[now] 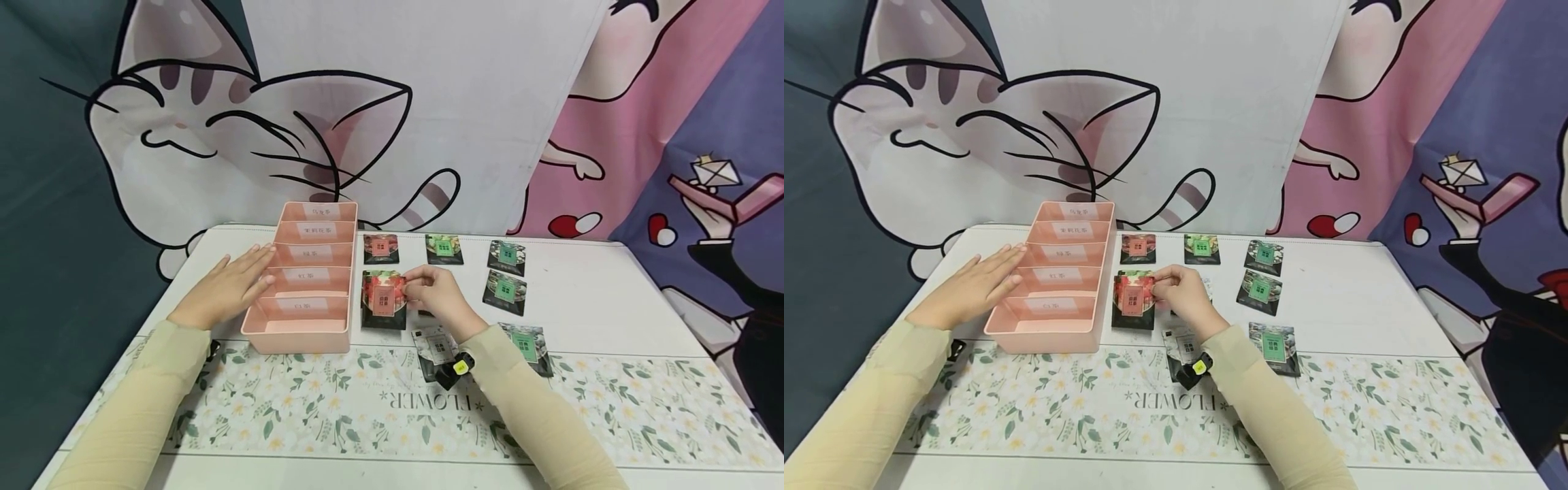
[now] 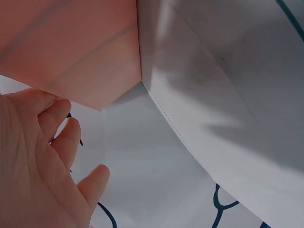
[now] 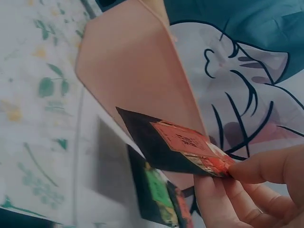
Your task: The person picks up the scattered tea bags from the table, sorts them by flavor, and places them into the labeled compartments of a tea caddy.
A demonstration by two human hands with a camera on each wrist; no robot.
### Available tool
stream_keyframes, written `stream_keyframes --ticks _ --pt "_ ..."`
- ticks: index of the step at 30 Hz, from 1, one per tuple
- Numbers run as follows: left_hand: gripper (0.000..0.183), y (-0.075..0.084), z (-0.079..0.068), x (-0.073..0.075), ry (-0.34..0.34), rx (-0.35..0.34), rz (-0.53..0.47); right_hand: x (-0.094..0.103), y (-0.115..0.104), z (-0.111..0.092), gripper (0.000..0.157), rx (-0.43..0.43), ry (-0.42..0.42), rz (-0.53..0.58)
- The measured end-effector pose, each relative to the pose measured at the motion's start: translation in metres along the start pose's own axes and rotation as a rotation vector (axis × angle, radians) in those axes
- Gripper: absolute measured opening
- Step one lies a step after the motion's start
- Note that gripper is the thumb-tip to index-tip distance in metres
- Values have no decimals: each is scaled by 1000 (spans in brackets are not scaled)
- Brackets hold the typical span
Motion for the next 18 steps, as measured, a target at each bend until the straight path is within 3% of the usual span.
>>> stream_keyframes --ticks 9,18 --pt "70 1 0 0 -8 2 -2 5 -20 8 20 35 65 101" --pt "70 0 0 -1 -14 7 -5 -3 -41 10 18 93 99 171"
Point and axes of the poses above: each hand's wrist, its own z-axis towards the middle knuckle, its own x-axis out of the back of the hand, y = z × x, the point moved 3 cm from there along z, towards the middle knuckle, and after that the axes turned 14 degrees about y, right-handed, at the moved point
